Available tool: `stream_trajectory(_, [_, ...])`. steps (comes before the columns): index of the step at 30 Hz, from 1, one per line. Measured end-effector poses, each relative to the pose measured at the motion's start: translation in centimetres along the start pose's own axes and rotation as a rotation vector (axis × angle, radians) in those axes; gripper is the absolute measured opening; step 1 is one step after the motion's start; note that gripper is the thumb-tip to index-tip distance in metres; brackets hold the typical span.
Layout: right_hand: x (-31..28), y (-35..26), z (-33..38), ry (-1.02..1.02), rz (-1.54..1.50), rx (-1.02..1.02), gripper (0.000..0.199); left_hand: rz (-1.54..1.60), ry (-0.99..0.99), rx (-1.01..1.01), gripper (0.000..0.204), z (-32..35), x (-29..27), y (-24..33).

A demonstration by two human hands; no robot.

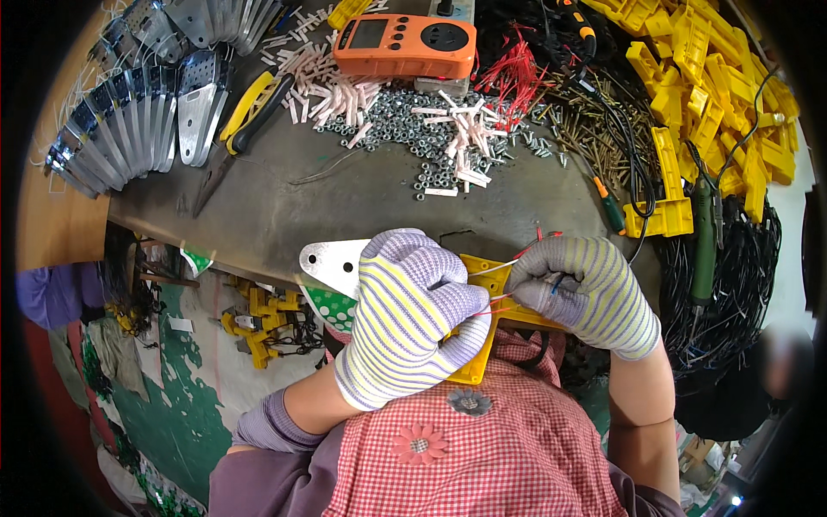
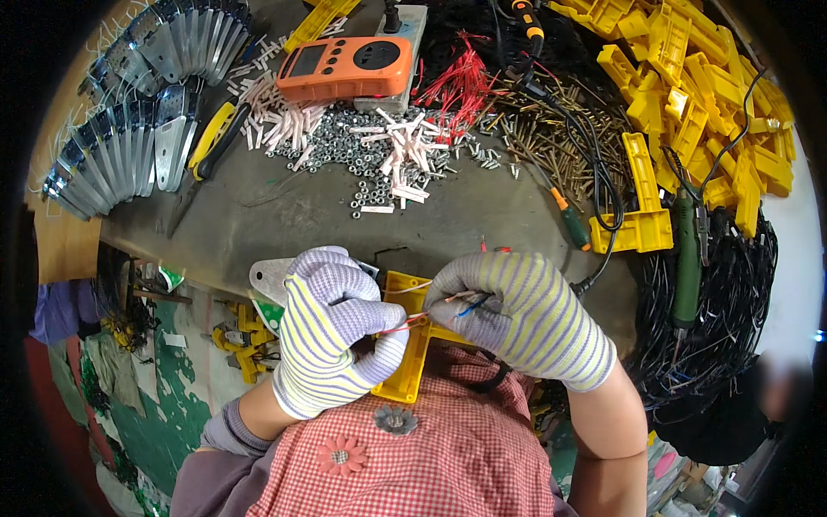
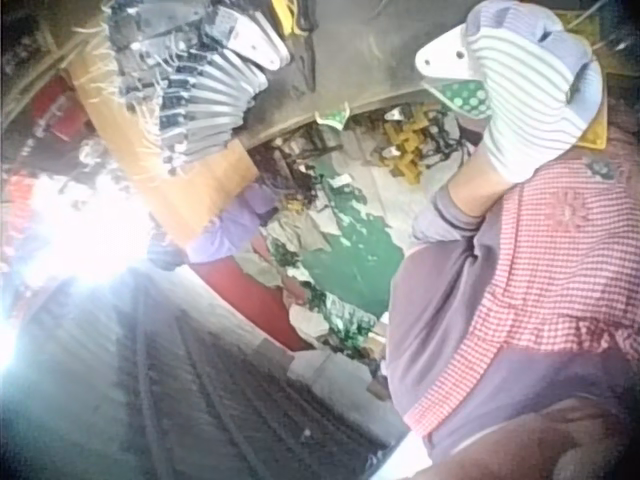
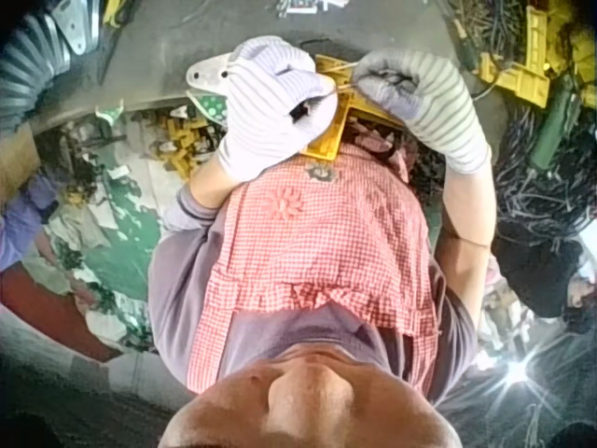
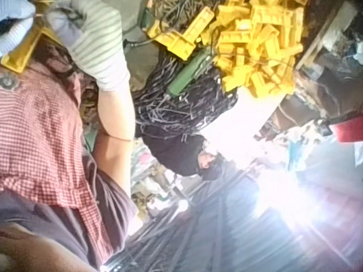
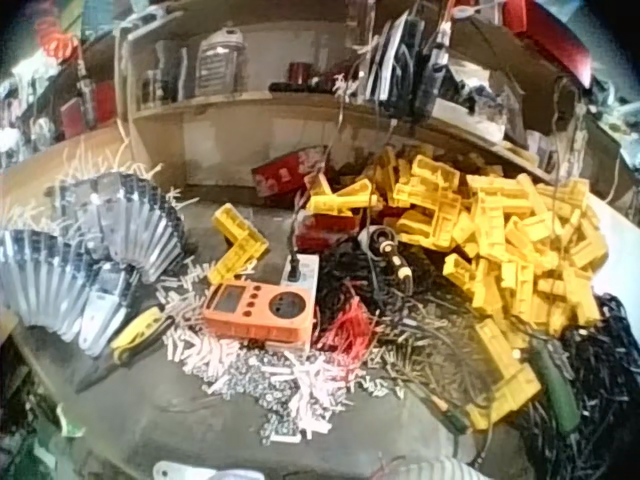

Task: Assembling yellow plastic components using a soldering iron, hot glue gun, and power screwdriver on a manufacturing floor.

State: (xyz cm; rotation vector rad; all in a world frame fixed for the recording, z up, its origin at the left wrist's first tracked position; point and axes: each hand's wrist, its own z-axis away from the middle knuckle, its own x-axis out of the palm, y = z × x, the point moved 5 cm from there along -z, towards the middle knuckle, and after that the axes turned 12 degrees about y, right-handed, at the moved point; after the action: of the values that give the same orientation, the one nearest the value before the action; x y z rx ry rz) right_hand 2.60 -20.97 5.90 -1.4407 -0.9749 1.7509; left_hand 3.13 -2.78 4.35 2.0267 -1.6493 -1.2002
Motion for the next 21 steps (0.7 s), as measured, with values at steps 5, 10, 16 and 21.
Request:
stream_trajectory(5, [0.2, -0.2, -0.2, 0.007, 0.016, 0.078, 0.011, -0.053, -0.029, -0.016, 0.023, -0.3, 0.1, 0.1])
stream_trajectory(10, [0.6, -0.5, 0.1, 0.102, -0.020, 0.058, 0.011, -0.189, 0.022, 0.034, 0.029, -0.1, 0.6, 0.3])
stream_trajectory(16, [-0.1, -0.8, 2.2, 0.598, 0.134, -0.228, 0.014, -0.066, 0.018, -0.045, 0.021, -1.1, 0.1, 0.3])
stream_trajectory(21, [0.3, -0.9, 3.8, 0.542, 0.021, -0.221, 0.020, 0.030, -0.014, -0.106, 0.018, -0.9, 0.5, -0.8])
